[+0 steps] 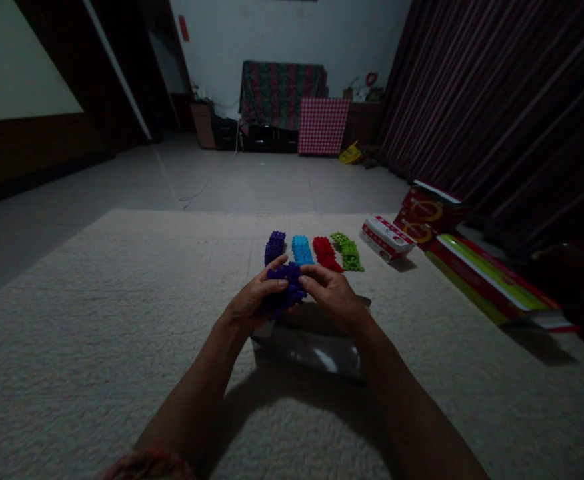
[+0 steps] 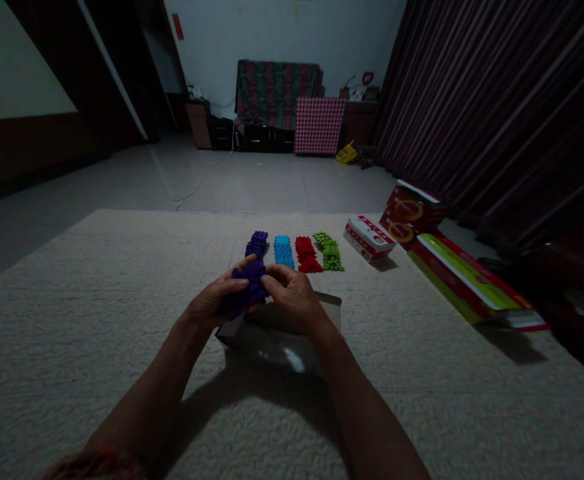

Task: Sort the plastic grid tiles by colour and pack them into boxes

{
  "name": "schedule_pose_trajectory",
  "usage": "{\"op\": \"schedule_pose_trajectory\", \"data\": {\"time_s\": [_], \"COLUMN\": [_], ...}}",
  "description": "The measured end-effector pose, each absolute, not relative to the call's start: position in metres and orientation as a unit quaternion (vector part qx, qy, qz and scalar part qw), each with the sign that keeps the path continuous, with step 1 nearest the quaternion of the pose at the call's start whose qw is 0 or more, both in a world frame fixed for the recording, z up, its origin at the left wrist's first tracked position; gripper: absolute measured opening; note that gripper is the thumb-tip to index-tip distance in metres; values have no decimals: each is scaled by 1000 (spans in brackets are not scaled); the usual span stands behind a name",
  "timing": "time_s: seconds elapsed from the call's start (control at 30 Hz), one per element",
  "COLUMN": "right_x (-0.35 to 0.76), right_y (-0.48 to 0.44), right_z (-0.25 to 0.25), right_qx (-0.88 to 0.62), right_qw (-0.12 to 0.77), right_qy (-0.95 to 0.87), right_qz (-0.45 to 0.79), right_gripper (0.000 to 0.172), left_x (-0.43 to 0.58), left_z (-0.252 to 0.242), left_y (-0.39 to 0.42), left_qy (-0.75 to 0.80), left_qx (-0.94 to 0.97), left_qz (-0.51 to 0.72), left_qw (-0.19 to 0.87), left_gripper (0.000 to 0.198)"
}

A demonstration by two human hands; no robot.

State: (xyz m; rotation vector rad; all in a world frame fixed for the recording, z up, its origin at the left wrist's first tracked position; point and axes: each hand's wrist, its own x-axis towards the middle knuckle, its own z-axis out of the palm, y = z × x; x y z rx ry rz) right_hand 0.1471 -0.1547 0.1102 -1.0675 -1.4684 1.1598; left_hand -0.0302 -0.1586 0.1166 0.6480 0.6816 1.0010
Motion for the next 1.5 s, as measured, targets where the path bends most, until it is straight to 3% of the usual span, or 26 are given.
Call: {"op": "schedule_pose_trajectory", "data": {"time_s": [0.53, 0.97, 1.13, 1.23, 1.37, 1.43, 1.5], "right_x": [144, 143, 147, 144, 140, 139, 139], "right_y": [-159, -168, -175, -178, -178, -178, -179], "right_z": [106, 105, 104, 101, 94, 91, 89], "right_qx": [-481, -487, -500, -500, -476, -459, -452], "right_qw": [478, 468, 468, 485, 524, 490, 450], "right_qy": [-543, -551, -557, -594, -668, -719, -756], "right_qz": [495, 491, 469, 403, 228, 180, 146], "right_gripper": [31, 45, 34, 24, 10, 9, 20], "left_x": [-12, -13, -14, -13, -14, -15, -15], "left_z": [117, 113, 113, 112, 111, 112, 114], "left_y": [-154, -147, -145, -145, -145, -145, -146], "left_qy": [377, 350, 348, 345, 347, 351, 359], "left_qx": [157, 54, 31, 22, 13, 12, 15], "left_qz": [532, 547, 557, 562, 569, 568, 564], "left_qw": [741, 759, 754, 752, 745, 744, 743], "left_gripper": [44, 26, 21, 22, 27, 28, 27]}}
